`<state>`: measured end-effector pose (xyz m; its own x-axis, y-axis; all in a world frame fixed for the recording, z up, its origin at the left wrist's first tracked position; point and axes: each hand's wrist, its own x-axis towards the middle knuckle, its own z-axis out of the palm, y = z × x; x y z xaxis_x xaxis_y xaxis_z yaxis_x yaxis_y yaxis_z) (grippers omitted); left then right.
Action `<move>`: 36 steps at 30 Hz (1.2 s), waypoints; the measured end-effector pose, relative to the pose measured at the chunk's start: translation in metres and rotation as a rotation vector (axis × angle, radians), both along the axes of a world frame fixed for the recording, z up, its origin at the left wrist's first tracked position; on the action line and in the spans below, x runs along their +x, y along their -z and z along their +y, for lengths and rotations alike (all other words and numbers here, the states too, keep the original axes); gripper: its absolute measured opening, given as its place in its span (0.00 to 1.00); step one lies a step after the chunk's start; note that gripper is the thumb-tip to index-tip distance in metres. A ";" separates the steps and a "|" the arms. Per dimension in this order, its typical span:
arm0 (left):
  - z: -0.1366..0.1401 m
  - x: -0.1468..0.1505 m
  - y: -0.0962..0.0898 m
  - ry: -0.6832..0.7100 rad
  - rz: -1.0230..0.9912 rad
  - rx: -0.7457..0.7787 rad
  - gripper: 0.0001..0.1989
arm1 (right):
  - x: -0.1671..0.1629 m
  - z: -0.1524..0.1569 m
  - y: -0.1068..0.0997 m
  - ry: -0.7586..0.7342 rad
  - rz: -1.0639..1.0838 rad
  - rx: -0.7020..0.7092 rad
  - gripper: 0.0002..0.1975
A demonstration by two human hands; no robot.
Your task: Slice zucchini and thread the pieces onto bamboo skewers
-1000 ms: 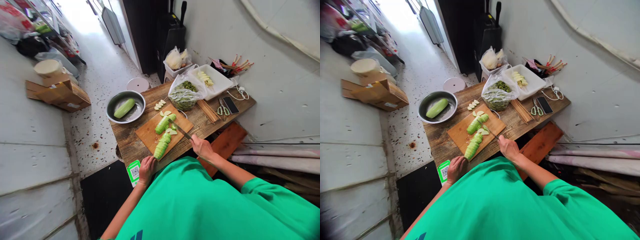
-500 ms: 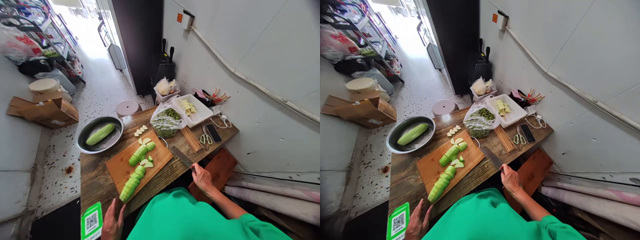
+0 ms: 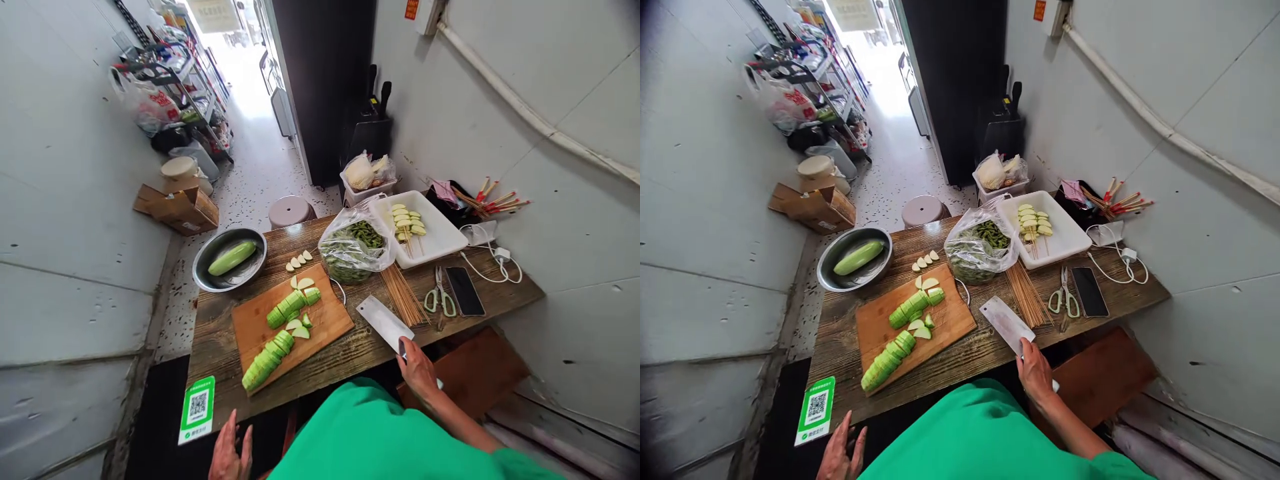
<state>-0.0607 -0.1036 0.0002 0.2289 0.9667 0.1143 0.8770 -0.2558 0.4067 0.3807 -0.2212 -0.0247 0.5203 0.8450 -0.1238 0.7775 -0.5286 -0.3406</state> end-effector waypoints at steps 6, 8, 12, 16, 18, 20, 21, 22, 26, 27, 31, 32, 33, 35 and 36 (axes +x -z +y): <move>0.023 0.018 0.001 0.002 0.009 0.128 0.35 | -0.010 0.020 0.005 -0.036 0.018 -0.036 0.18; 0.039 0.030 0.001 0.031 -0.012 0.163 0.37 | -0.011 0.031 0.006 -0.031 -0.002 -0.033 0.17; 0.066 0.050 0.008 0.078 -0.055 0.161 0.37 | 0.001 0.054 0.009 -0.024 -0.060 -0.006 0.15; 0.080 0.061 0.018 0.113 -0.088 0.124 0.36 | 0.013 0.066 0.000 -0.019 -0.119 -0.064 0.13; 0.083 0.061 0.022 0.115 -0.099 0.122 0.36 | 0.009 0.068 -0.009 -0.007 -0.188 -0.094 0.12; 0.084 0.058 0.026 0.105 -0.101 0.136 0.35 | -0.005 0.073 -0.018 -0.029 -0.237 -0.077 0.15; 0.084 0.056 0.028 0.106 -0.097 0.143 0.35 | -0.016 0.079 -0.022 -0.070 -0.234 -0.052 0.18; 0.083 0.055 0.030 0.116 -0.090 0.146 0.34 | -0.030 0.087 -0.024 -0.153 -0.206 -0.011 0.21; 0.083 0.056 0.037 0.171 -0.061 0.149 0.31 | -0.097 0.135 -0.021 -0.560 -0.035 0.142 0.36; 0.085 0.060 0.037 0.167 -0.056 0.155 0.31 | -0.112 0.148 -0.017 -0.612 -0.004 0.162 0.40; 0.102 0.081 0.035 0.176 -0.070 0.182 0.30 | -0.150 0.188 -0.003 -0.621 0.076 0.201 0.46; 0.108 0.087 0.034 0.188 -0.080 0.195 0.30 | -0.152 0.194 0.000 -0.602 0.078 0.207 0.44; 0.115 0.092 0.033 0.198 -0.091 0.210 0.30 | -0.152 0.199 0.003 -0.584 0.074 0.213 0.43; 0.129 0.101 0.032 0.206 -0.114 0.244 0.30 | -0.148 0.206 0.007 -0.573 0.056 0.224 0.38; 0.136 0.104 0.031 0.207 -0.124 0.255 0.31 | -0.145 0.209 0.009 -0.579 0.048 0.227 0.37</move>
<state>0.0438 0.0325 -0.0309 0.3864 0.8379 0.3856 0.7438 -0.5303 0.4069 0.2353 -0.0120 -0.0337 -0.0322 0.9962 0.0805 0.8974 0.0642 -0.4365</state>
